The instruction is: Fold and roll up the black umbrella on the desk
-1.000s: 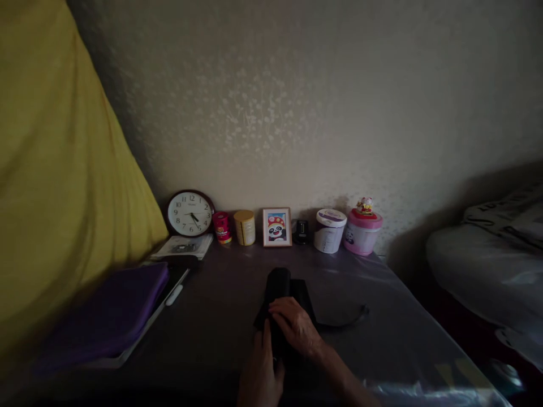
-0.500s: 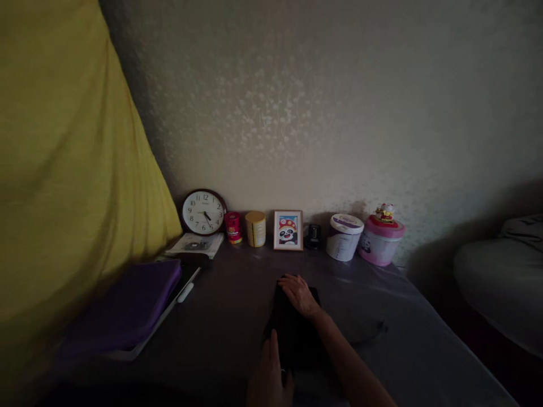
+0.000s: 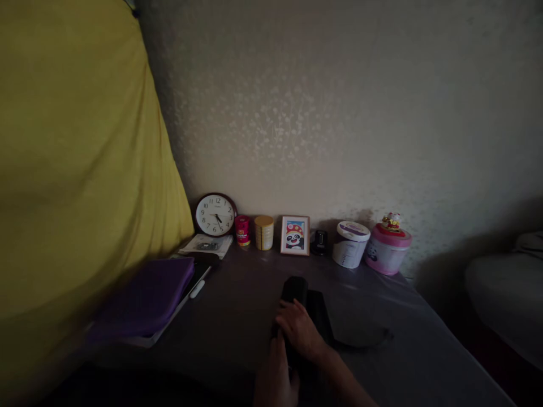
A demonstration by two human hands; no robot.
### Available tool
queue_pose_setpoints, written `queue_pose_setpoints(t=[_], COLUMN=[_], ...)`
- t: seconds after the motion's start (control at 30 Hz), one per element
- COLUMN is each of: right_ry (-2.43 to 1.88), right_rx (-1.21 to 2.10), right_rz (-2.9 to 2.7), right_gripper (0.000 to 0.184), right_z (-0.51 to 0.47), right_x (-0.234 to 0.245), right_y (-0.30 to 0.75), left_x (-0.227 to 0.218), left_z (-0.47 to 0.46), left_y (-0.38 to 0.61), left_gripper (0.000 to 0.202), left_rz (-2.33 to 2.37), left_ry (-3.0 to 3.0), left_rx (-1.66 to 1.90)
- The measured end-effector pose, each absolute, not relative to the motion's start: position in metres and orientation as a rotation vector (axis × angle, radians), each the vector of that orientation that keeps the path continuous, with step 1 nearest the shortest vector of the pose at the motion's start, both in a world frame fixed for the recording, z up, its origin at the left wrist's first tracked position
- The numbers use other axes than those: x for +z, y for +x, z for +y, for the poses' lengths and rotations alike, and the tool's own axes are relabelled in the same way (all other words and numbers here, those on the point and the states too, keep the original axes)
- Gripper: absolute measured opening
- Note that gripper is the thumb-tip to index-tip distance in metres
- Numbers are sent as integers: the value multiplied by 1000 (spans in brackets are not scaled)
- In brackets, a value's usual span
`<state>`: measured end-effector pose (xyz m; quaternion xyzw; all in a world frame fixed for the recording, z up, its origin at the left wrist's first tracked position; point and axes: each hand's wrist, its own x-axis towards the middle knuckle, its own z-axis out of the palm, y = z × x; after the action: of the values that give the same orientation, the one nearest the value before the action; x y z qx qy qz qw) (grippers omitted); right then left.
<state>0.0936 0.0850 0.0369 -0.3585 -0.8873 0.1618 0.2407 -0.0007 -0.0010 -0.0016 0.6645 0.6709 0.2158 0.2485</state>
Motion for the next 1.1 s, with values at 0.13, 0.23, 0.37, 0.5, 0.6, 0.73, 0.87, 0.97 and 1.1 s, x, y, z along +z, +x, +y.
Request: queue_pose_setpoints(t=[0.13, 0.23, 0.37, 0.5, 0.6, 0.73, 0.87, 0.97, 1.1], right_ry=[-917, -1193, -1641, -1763, -1721, -1699, -1730, -1784, -1810], right_rx=[829, 786, 514, 518, 556, 559, 546, 528, 489], right_rz=[-2229, -1861, -1703, -1738, -1767, -1759, -1754, -1764, -1797], right_gripper=[39, 37, 35, 31, 31, 33, 31, 30, 23], right_z=[64, 82, 112, 118, 117, 121, 127, 128, 128], right_x=[54, 53, 33, 17, 13, 10, 9, 10, 17], right_y=[107, 140, 189, 207, 202, 193, 183, 174, 160], left_x=[5, 8, 7, 3, 4, 6, 8, 8, 9], left_z=[-4, -7, -7, -6, -6, -8, -8, -7, -6], left_y=[-2, -2, -3, -4, -4, -4, -4, -5, -5], left_gripper=[69, 68, 66, 65, 65, 64, 64, 64, 63], left_rz=[1773, 1843, 1854, 1852, 1835, 1861, 1859, 1860, 1866], left_ry=[1845, 1847, 1877, 1880, 1884, 1886, 1854, 1836, 1834], left_rx=[699, 613, 588, 614, 617, 549, 577, 592, 569])
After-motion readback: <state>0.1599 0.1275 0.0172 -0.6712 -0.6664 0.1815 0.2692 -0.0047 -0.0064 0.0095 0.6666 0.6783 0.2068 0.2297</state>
